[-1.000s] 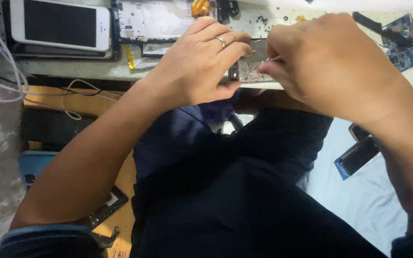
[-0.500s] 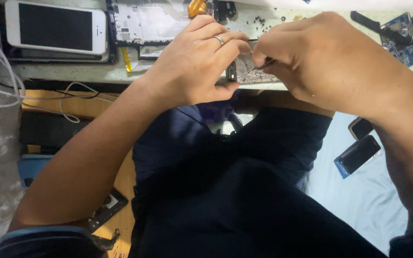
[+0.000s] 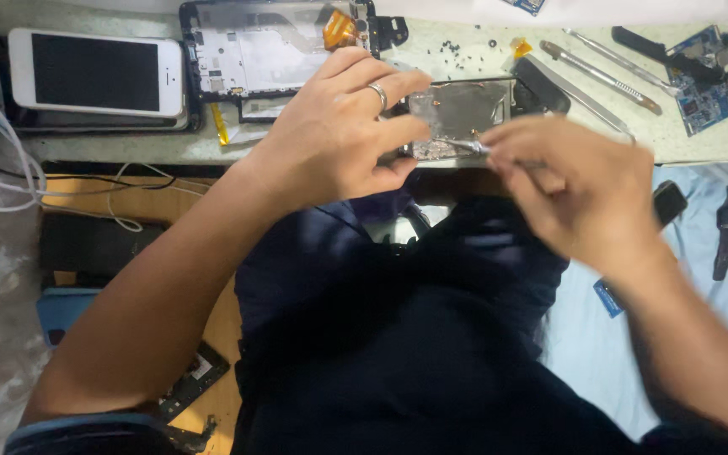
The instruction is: The person scrapes adhesive residue from the back of a smartphone using a metal tool, then uses tweezers to peel off copper shielding and other internal components. The person continues to remove small parts and clean the interior of the phone.
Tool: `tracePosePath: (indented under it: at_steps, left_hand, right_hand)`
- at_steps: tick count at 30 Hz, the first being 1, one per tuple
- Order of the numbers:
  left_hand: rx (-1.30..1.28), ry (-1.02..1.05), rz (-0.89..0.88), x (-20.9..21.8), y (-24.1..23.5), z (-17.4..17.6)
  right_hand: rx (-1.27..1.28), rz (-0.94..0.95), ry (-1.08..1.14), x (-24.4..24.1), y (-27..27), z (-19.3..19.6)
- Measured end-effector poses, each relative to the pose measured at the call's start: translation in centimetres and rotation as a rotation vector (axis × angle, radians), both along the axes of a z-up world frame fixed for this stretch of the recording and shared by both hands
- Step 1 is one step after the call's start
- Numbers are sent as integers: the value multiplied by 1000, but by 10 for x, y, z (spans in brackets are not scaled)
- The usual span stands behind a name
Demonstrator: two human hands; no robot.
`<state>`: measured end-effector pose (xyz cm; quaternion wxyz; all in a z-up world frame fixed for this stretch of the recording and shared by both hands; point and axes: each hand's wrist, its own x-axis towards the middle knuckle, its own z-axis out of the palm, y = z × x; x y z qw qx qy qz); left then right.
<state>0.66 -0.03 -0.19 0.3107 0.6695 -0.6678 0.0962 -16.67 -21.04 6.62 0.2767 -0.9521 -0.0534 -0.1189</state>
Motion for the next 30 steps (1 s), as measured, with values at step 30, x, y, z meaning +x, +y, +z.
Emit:
tracePosePath:
  at_steps: [30]
  left_hand:
    - [65, -26, 57, -5, -8, 4]
  right_hand:
    - [735, -317, -200, -36, 3, -95]
